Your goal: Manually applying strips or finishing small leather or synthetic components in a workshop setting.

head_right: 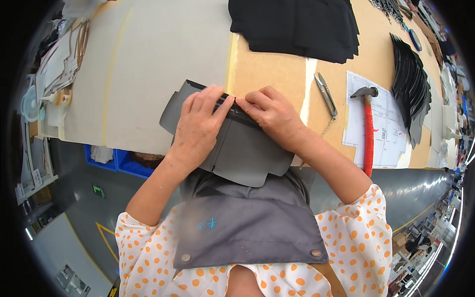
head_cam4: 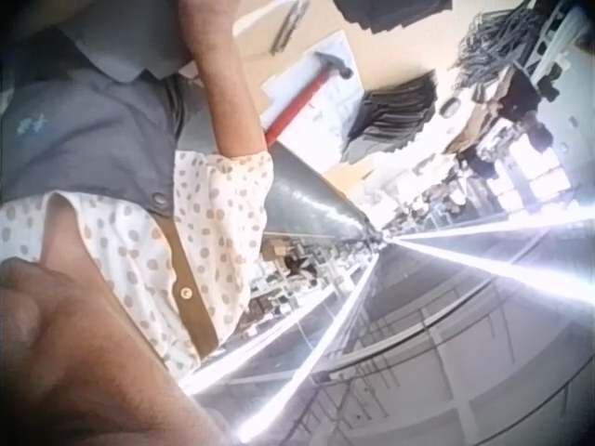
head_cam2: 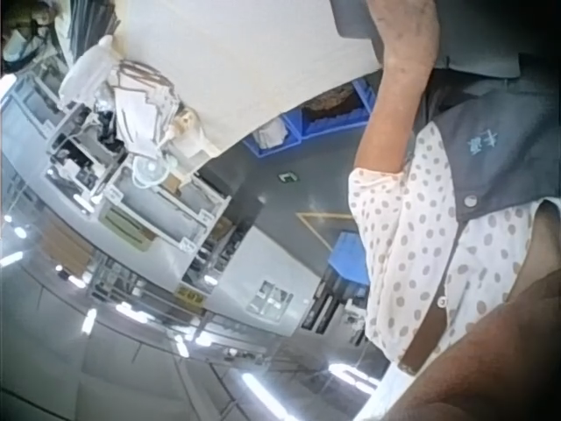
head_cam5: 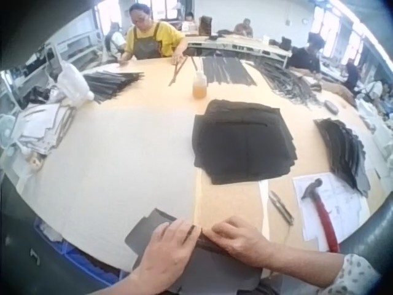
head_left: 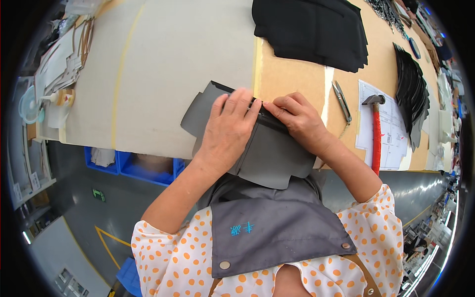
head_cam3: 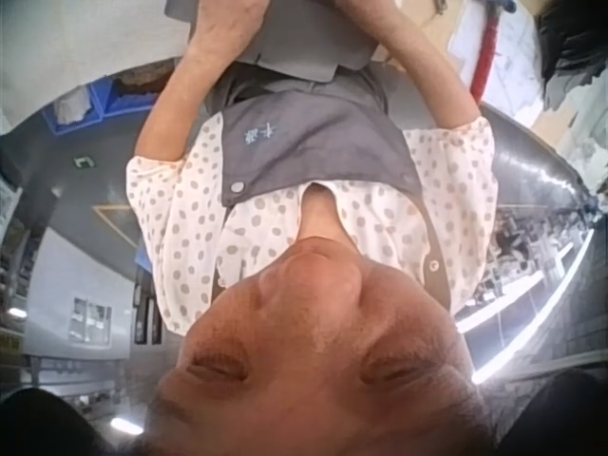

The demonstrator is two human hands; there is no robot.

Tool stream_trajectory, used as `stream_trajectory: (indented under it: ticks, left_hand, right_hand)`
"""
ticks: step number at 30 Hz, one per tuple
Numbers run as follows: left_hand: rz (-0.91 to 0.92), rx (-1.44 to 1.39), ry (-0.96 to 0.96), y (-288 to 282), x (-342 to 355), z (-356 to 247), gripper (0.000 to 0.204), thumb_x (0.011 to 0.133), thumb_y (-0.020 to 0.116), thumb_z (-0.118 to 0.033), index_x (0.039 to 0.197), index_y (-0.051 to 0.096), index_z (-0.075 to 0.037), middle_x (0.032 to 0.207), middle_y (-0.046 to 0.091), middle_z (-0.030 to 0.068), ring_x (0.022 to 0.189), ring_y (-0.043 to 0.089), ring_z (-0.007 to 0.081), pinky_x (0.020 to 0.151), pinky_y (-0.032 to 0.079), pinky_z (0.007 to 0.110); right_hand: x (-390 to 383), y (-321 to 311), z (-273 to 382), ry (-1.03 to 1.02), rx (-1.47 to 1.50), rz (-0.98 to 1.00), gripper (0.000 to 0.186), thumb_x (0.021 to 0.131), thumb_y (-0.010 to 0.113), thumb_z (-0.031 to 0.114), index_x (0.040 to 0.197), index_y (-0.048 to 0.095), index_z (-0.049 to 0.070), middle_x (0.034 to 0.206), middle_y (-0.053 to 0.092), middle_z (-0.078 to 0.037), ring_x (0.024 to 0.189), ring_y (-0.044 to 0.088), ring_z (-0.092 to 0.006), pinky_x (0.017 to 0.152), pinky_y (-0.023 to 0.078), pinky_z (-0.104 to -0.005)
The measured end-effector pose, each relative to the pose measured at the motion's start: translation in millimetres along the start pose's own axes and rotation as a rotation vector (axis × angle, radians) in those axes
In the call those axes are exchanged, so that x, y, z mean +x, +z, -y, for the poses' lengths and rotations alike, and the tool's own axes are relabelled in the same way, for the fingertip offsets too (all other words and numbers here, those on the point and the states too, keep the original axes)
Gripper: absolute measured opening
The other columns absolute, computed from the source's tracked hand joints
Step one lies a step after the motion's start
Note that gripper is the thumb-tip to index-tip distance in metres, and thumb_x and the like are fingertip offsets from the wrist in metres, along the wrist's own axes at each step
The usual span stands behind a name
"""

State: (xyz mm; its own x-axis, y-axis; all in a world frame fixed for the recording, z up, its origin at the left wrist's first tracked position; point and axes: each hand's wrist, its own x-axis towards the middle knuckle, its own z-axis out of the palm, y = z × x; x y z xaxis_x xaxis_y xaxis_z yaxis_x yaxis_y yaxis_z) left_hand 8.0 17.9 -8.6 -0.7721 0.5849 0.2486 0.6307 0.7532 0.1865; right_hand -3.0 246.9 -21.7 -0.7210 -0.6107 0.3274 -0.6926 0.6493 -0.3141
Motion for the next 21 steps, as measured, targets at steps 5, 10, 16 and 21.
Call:
stream_trajectory:
  ticks: [5,10,16,21]
  left_hand:
    - [0.009,-0.015,0.009,6,-1,-6,0.048,0.091,0.058,-0.003,0.139,0.061,-0.006,0.132,0.059,0.0116,0.127,0.056,0.0250,0.111,0.039,0.042]
    - [0.019,0.024,0.001,3,-2,-8,0.048,0.091,0.059,-0.003,0.139,0.062,-0.007,0.131,0.059,0.0113,0.126,0.056,0.0249,0.110,0.039,0.042]
    - [0.009,0.009,0.072,8,0,-12,0.049,0.090,0.059,-0.003,0.139,0.062,-0.007,0.132,0.060,0.0122,0.127,0.056,0.0263,0.110,0.041,0.043]
    - [-0.005,-0.031,0.037,5,0,-17,0.047,0.089,0.057,-0.001,0.136,0.063,-0.002,0.129,0.061,0.0124,0.125,0.057,0.0280,0.112,0.041,0.041]
  right_hand:
    - [-11,3,-3,0.160,0.204,-0.045,0.046,0.079,0.067,-0.001,0.123,0.073,0.006,0.107,0.065,-0.007,0.097,0.061,-0.0253,0.085,0.057,-0.0347]
    - [-11,-2,-3,0.054,0.045,-0.015,0.043,0.081,0.067,-0.002,0.123,0.073,0.008,0.106,0.065,-0.007,0.097,0.062,-0.0256,0.085,0.056,-0.0349]
    - [-21,-1,-5,0.244,0.243,-0.109,0.045,0.080,0.068,-0.004,0.122,0.074,0.009,0.107,0.065,-0.007,0.098,0.062,-0.0255,0.085,0.057,-0.0355]
    - [-25,-9,-5,0.098,0.065,-0.019,0.044,0.080,0.069,-0.004,0.121,0.074,0.009,0.106,0.066,-0.007,0.095,0.061,-0.0252,0.082,0.057,-0.0351]
